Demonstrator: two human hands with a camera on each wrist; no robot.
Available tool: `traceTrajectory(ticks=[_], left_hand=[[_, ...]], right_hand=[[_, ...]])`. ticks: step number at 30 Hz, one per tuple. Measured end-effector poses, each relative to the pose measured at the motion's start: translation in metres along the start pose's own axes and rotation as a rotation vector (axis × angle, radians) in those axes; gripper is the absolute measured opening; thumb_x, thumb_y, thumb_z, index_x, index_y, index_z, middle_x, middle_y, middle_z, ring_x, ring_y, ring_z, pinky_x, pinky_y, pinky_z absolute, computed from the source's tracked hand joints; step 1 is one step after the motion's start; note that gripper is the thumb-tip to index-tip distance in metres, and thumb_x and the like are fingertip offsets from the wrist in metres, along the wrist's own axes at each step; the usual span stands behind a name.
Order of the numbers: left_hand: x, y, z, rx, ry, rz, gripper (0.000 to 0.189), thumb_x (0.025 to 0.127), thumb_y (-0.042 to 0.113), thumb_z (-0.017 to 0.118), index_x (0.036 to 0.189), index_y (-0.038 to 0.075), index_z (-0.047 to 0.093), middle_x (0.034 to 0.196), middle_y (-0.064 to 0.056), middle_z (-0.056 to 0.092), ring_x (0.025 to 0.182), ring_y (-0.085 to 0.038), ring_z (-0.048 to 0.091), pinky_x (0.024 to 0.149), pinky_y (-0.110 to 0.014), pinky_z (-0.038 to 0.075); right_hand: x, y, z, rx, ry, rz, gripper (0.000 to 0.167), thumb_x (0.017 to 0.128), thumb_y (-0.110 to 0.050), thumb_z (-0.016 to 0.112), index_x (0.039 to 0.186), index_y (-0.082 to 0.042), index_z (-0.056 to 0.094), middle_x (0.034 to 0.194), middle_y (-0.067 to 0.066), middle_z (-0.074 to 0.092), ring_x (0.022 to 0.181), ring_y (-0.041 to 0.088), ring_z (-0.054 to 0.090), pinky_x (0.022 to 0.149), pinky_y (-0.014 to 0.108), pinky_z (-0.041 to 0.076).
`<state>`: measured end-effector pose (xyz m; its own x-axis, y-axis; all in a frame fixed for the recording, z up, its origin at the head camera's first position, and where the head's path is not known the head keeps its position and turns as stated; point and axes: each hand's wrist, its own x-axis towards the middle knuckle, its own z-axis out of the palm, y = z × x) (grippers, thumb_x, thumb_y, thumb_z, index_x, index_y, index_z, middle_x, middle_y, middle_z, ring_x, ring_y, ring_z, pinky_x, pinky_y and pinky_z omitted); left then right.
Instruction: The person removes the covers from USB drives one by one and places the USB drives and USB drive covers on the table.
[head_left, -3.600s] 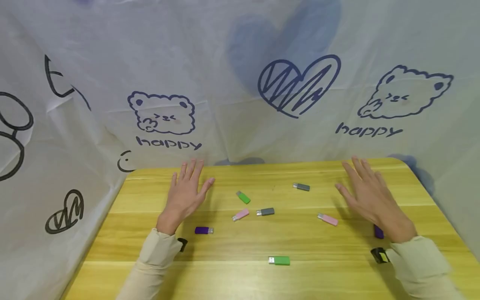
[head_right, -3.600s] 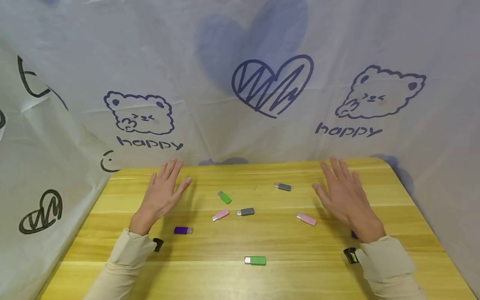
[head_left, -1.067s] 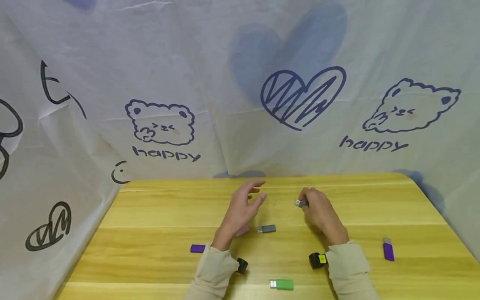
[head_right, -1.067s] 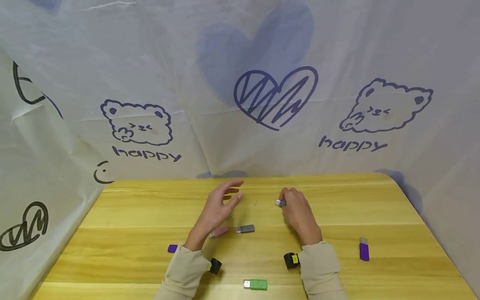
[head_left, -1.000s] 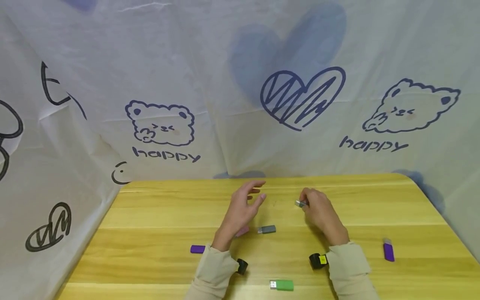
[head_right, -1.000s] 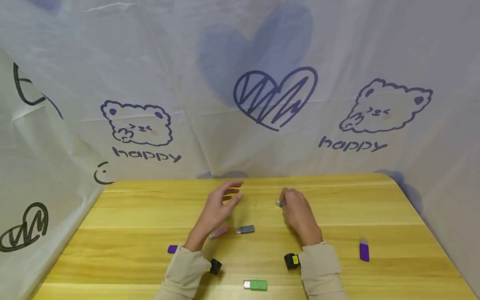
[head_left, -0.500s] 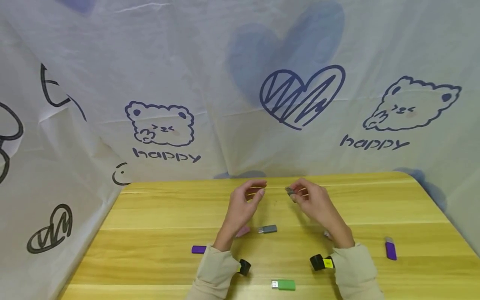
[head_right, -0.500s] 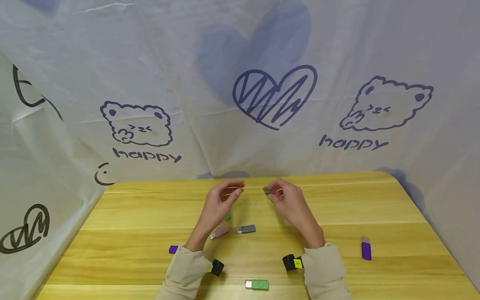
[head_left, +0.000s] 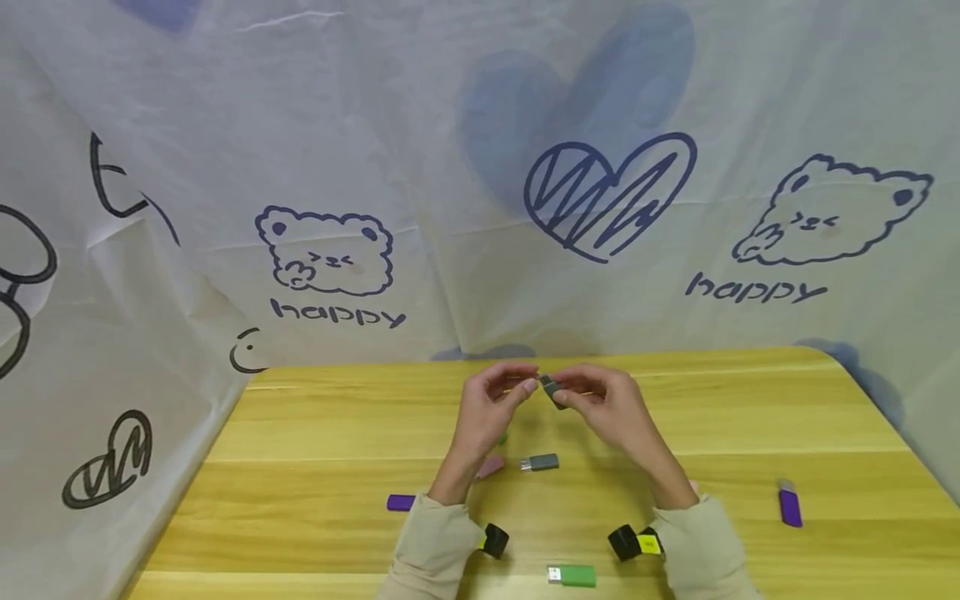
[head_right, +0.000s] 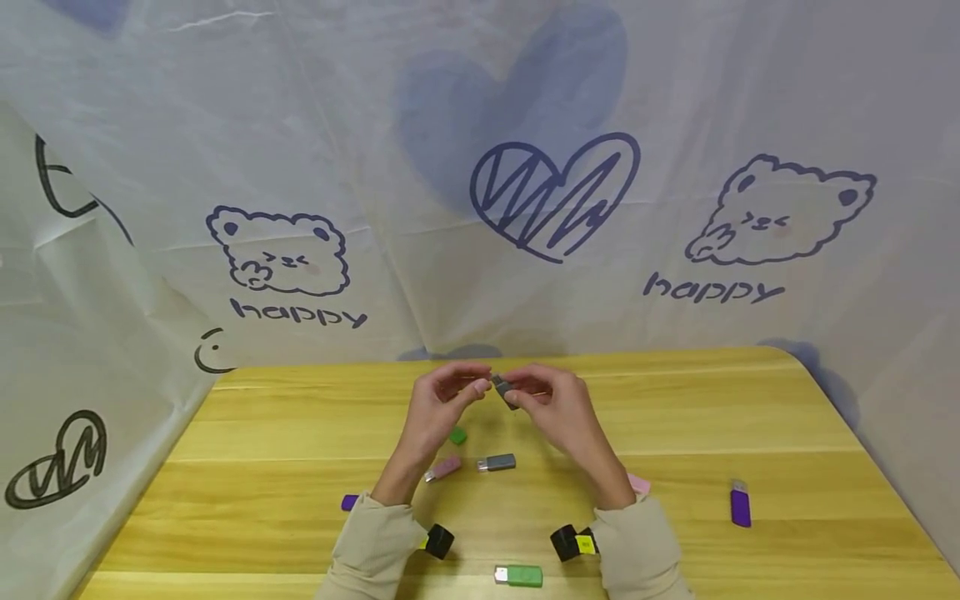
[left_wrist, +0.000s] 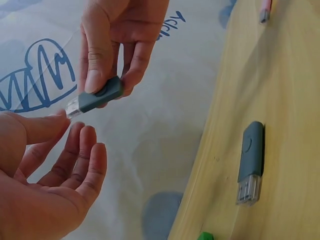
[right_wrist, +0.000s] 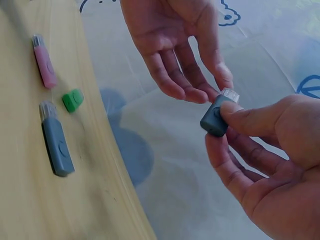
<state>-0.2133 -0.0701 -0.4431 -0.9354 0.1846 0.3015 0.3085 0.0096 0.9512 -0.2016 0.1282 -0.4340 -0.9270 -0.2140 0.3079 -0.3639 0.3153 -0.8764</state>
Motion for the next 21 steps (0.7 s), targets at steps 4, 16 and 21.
traceTrajectory(ticks=[4,16,21], left_hand=[[-0.0001,0.0021,0.0002,-0.069,0.013,-0.039,0.022,0.096,0.003,0.071,0.115,-0.008,0.07,0.114,-0.019,0.072,0.096,-0.019,0.07,0.084,-0.029,0.057],[-0.0001,0.0001,-0.0011,-0.138,0.038,-0.061,0.015,0.094,-0.003,0.072,0.108,-0.008,0.069,0.103,-0.02,0.073,0.085,-0.012,0.07,0.08,-0.031,0.059],[-0.0001,0.0001,-0.0009,-0.118,0.063,-0.054,0.014,0.093,-0.002,0.074,0.106,-0.007,0.072,0.102,-0.018,0.074,0.087,-0.013,0.071,0.082,-0.031,0.059]], right_hand=[[0.0001,-0.0007,0.0029,0.032,0.013,-0.014,0.016,0.094,-0.008,0.075,0.109,-0.001,0.077,0.103,0.012,0.076,0.093,0.023,0.074,0.082,0.024,0.058],[0.0011,-0.005,0.0097,0.054,0.028,-0.01,0.014,0.092,-0.005,0.076,0.104,-0.001,0.079,0.099,0.011,0.077,0.087,0.019,0.075,0.077,0.025,0.059],[0.0015,-0.0046,0.0094,0.054,0.017,-0.017,0.014,0.092,-0.004,0.076,0.105,0.0,0.079,0.1,0.012,0.077,0.088,0.021,0.075,0.078,0.025,0.06]])
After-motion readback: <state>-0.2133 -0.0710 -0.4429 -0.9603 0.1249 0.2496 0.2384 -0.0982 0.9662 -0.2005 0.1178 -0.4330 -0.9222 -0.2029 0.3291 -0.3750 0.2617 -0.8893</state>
